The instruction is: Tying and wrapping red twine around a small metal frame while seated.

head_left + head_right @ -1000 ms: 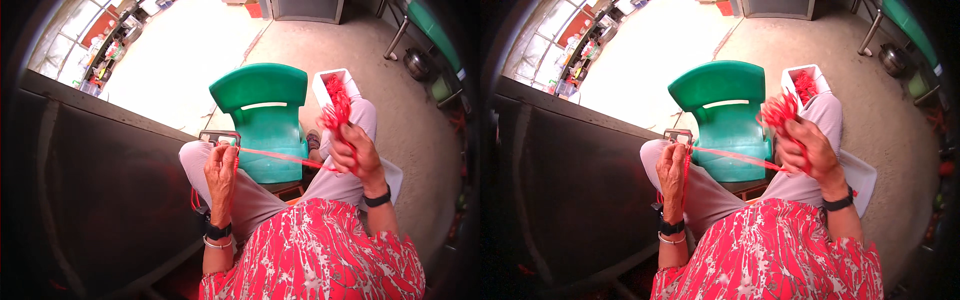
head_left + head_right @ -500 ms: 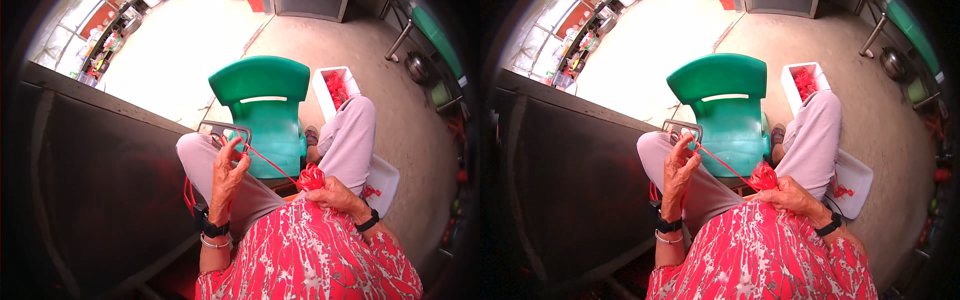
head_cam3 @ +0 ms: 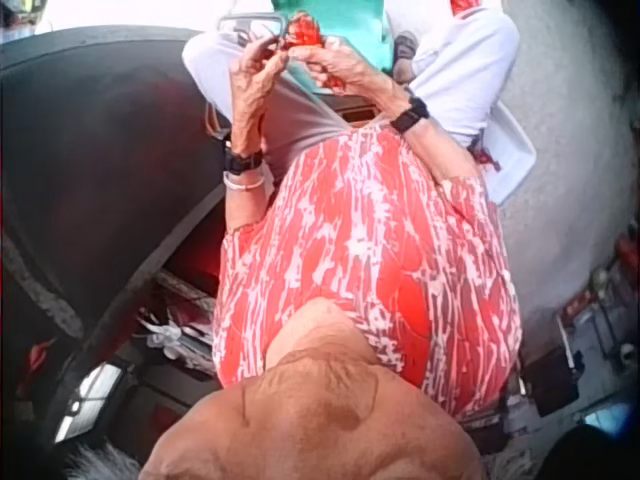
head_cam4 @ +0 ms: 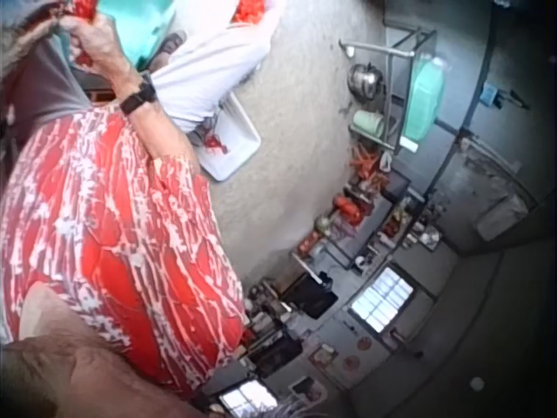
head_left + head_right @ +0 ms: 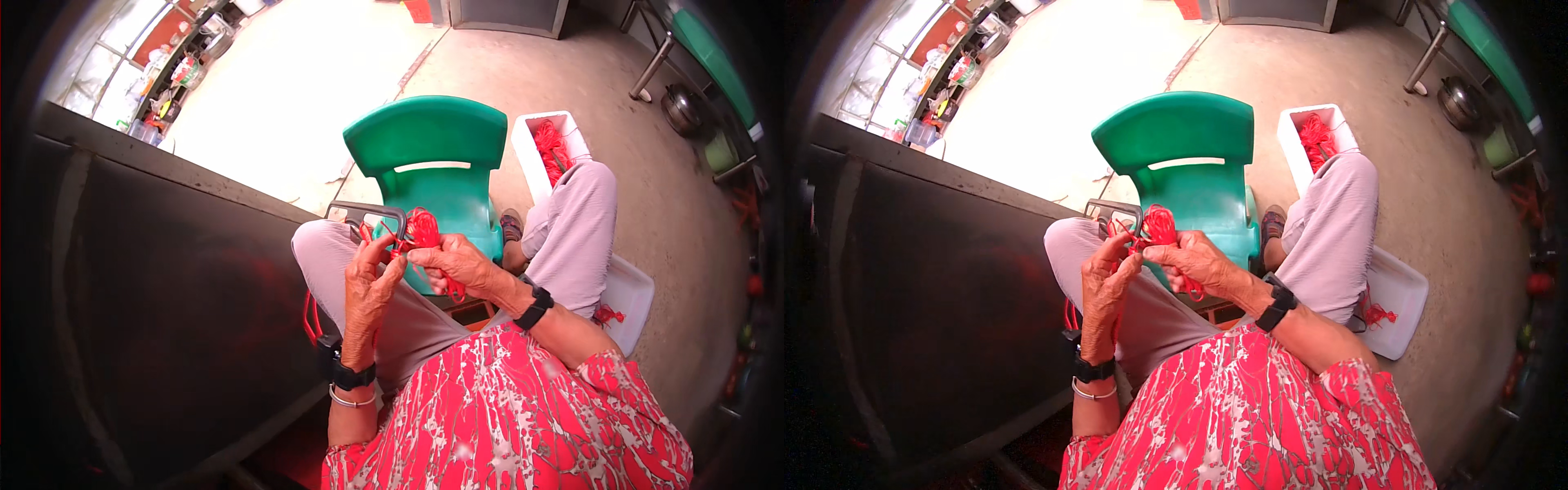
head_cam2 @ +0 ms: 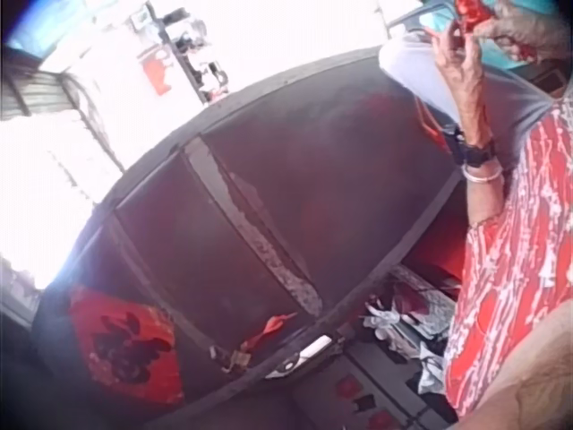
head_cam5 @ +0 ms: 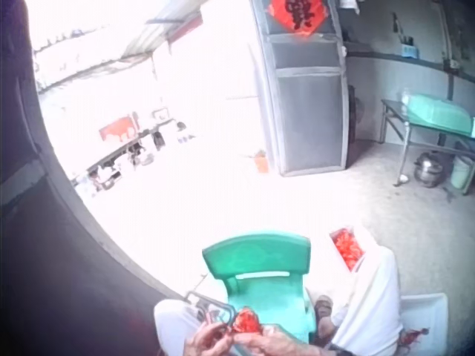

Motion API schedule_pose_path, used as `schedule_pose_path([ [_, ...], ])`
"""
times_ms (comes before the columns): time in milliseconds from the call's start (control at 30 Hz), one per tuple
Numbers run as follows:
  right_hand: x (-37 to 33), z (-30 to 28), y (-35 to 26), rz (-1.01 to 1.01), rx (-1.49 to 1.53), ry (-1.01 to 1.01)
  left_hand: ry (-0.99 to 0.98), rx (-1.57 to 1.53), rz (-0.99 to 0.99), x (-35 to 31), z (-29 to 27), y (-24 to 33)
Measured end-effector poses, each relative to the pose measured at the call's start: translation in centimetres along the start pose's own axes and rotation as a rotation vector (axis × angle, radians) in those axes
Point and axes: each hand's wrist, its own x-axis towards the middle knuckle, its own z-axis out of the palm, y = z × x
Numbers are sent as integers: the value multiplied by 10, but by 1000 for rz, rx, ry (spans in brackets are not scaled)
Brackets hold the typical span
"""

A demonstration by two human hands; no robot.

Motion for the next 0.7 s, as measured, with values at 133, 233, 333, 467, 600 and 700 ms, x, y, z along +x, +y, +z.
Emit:
schedule_pose_path([
  [133, -11, 2, 6, 160, 264, -51, 17, -116, -59, -4, 2, 4],
  [233, -43, 5, -6, 60, -26, -10, 52, 1, 36, -1, 3, -2],
  [333, -67, 8, -4, 50, -230, 46, 140, 14, 24, -8, 1, 7],
  [467, -92, 11, -1, -40, -332, 129, 133, 64, 65, -2, 2, 3],
  [600, -103, 3, -7, 31, -61, 94, 93, 158, 124, -7, 3, 3],
  [700, -105, 6, -22, -26, 21, 49, 68, 114, 63, -6, 4, 10],
])
